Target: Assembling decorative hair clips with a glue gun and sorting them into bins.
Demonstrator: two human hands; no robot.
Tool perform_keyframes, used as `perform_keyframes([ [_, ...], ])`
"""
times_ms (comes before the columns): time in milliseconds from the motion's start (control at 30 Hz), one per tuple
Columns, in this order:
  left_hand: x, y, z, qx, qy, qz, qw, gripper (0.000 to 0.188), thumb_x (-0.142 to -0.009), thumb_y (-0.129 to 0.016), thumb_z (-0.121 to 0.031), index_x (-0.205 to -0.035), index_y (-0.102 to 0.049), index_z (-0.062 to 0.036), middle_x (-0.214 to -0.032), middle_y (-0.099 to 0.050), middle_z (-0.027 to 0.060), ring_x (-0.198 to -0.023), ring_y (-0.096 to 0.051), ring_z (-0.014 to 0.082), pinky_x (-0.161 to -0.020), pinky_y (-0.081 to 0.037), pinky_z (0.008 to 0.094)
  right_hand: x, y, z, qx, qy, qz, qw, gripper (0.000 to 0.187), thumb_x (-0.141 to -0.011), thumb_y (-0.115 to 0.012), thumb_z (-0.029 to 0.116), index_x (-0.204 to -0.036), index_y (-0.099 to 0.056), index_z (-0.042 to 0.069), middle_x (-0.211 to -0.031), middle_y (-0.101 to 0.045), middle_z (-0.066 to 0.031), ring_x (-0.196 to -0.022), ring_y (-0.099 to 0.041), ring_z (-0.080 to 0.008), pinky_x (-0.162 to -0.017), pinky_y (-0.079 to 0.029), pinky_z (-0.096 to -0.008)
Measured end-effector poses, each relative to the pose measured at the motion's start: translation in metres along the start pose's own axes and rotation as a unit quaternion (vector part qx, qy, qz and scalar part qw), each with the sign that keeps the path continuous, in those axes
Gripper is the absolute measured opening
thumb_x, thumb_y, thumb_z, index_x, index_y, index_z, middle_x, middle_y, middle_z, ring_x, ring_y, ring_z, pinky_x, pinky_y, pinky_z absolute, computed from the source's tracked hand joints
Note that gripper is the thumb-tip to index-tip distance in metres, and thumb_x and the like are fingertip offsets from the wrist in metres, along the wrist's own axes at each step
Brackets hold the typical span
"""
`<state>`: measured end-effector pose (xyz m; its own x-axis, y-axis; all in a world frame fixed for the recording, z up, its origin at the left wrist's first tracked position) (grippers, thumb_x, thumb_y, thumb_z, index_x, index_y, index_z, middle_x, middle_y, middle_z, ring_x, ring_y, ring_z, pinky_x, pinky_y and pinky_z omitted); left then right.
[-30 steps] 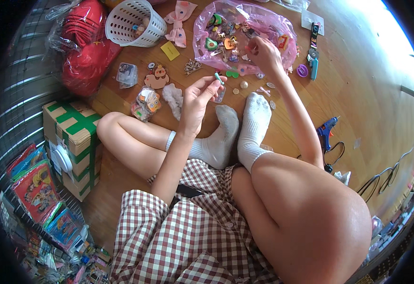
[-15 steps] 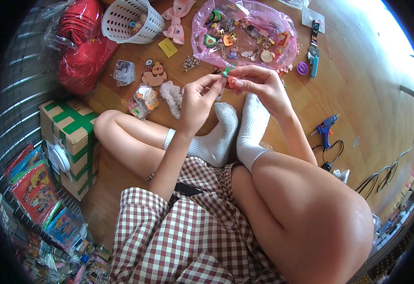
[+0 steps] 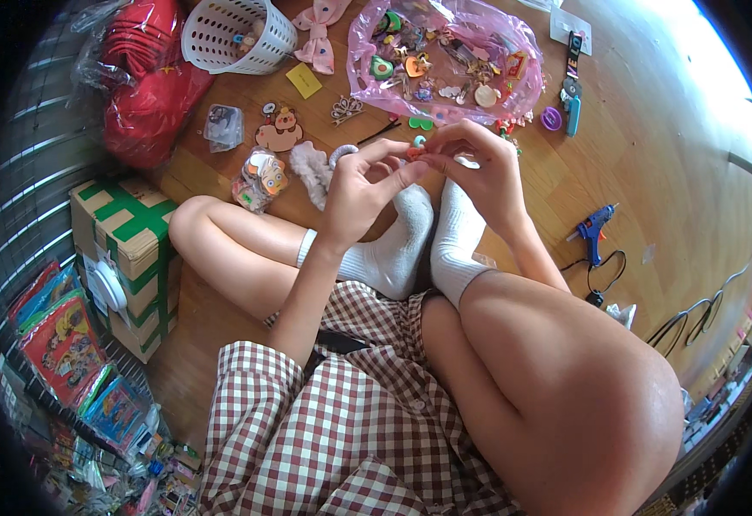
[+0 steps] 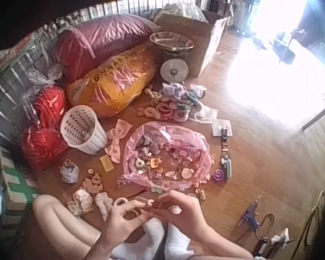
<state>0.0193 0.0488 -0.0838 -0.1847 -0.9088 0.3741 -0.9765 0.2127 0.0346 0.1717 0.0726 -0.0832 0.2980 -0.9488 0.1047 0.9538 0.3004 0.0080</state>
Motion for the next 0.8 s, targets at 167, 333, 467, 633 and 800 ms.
perform_keyframes([
  [167, -0.004, 0.003, 0.012, 0.213, -0.029, 0.037, 0.976, 0.022, -0.084, -0.064, -0.019, -0.098, -0.066, -0.0015, -0.089, -0.066, 0.0039, -0.072, -0.055, 0.0052, -0.068, -0.044, 0.0203, 0.010, 0.006, 0.009, -0.175, -0.020, 0.006, 0.984, 0.020, -0.080, -0.064, 0.000, -0.099, -0.058, -0.002, -0.092, -0.064, -0.0063, -0.086, -0.062, -0.0117, -0.075, -0.050, -0.0252],
  [333, -0.006, -0.005, 0.022, 0.382, 0.028, 0.087, 0.920, 0.022, -0.087, -0.061, -0.022, -0.097, -0.065, -0.0027, -0.090, -0.065, 0.0046, -0.074, -0.054, 0.0075, -0.070, -0.042, 0.0222, 0.015, 0.027, 0.004, -0.082, 0.010, -0.098, 0.992, 0.019, -0.079, -0.067, 0.004, -0.096, -0.060, -0.001, -0.089, -0.062, -0.0040, -0.078, -0.060, -0.0097, -0.071, -0.047, -0.0225],
  [467, -0.012, -0.015, 0.033, 0.225, 0.022, 0.032, 0.974, 0.019, -0.087, -0.061, -0.021, -0.093, -0.065, -0.0035, -0.085, -0.064, 0.0025, -0.073, -0.053, 0.0071, -0.069, -0.041, 0.0208, 0.007, 0.005, 0.015, 0.137, 0.109, -0.037, 0.984, 0.023, -0.072, -0.073, 0.009, -0.092, -0.064, 0.005, -0.079, -0.054, -0.0035, -0.069, -0.054, -0.0116, -0.061, -0.044, -0.0263],
  [633, -0.012, -0.020, 0.045, 0.246, 0.064, 0.015, 0.967, 0.021, -0.088, -0.060, -0.022, -0.099, -0.062, -0.0041, -0.083, -0.060, -0.0016, -0.076, -0.054, 0.0057, -0.069, -0.041, 0.0204, 0.007, 0.011, -0.009, 0.064, 0.048, -0.025, 0.996, 0.023, -0.074, -0.070, 0.003, -0.094, -0.059, 0.003, -0.087, -0.058, -0.0028, -0.079, -0.057, -0.0098, -0.069, -0.047, -0.0246],
  [800, -0.011, -0.029, 0.037, 0.250, 0.049, 0.016, 0.967, 0.022, -0.088, -0.060, -0.022, -0.102, -0.060, -0.0051, -0.093, -0.062, 0.0015, -0.080, -0.056, 0.0072, -0.072, -0.044, 0.0210, 0.022, 0.024, -0.030, -0.235, -0.038, -0.063, 0.969, 0.025, -0.078, -0.066, -0.002, -0.099, -0.054, 0.001, -0.093, -0.059, -0.0044, -0.089, -0.058, -0.0108, -0.075, -0.049, -0.0238],
])
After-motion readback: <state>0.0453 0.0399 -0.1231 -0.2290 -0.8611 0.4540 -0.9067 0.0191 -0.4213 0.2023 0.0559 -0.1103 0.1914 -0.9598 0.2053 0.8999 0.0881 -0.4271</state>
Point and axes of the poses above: each hand's wrist, its own x-axis away from the middle knuckle, its own y-axis out of the back of the hand, z = x × y, the point moved 5 cm from there along -x, towards the middle knuckle
